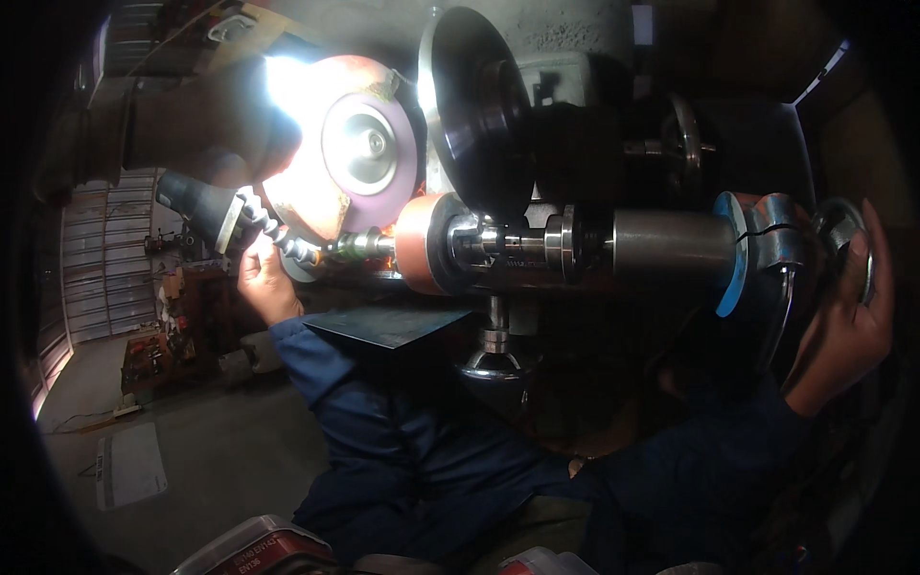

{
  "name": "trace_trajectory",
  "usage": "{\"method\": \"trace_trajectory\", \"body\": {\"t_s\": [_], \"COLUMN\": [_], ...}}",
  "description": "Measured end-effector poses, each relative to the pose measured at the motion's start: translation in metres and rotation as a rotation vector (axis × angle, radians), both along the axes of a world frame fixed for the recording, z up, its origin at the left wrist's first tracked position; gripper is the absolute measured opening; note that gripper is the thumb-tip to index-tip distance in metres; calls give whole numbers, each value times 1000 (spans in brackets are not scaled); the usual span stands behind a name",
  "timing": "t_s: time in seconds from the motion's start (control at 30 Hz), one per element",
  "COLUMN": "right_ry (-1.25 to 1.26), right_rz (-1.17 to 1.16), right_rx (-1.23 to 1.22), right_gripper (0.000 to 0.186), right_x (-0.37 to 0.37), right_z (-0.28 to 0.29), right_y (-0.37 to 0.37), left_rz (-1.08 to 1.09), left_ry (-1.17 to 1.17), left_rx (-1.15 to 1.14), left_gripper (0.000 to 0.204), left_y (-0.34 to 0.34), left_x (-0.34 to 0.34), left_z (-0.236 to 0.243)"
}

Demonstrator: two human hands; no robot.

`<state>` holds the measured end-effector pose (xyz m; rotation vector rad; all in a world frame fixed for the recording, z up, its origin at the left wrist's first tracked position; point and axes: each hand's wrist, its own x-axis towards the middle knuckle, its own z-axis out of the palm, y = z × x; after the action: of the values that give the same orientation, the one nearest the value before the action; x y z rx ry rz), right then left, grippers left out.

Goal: Operating a specialized grinding or lathe machine to process a cylindrical metal component, including measurement with calipers.

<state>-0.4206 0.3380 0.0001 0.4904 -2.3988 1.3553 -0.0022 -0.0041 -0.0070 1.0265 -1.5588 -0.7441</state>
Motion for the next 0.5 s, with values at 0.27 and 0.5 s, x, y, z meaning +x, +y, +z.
{"method": "trace_trajectory", "body": {"t_s": [0.27,0.5], "right_ry": [117,592], "right_rz": [40,155], "right_rx": [-283,-319], "right_gripper": [28,30], "right_x": [10,-29], "right_z": [-12,-68], "right_y": [-1,27], "left_rz": [14,19], "left_ry": [-10,-7], "left_rx": [-5,30], "left_gripper": [20,19], "left_y": [1,1], "left_x": [-10,-9], "left_z": [-2,-2]}}
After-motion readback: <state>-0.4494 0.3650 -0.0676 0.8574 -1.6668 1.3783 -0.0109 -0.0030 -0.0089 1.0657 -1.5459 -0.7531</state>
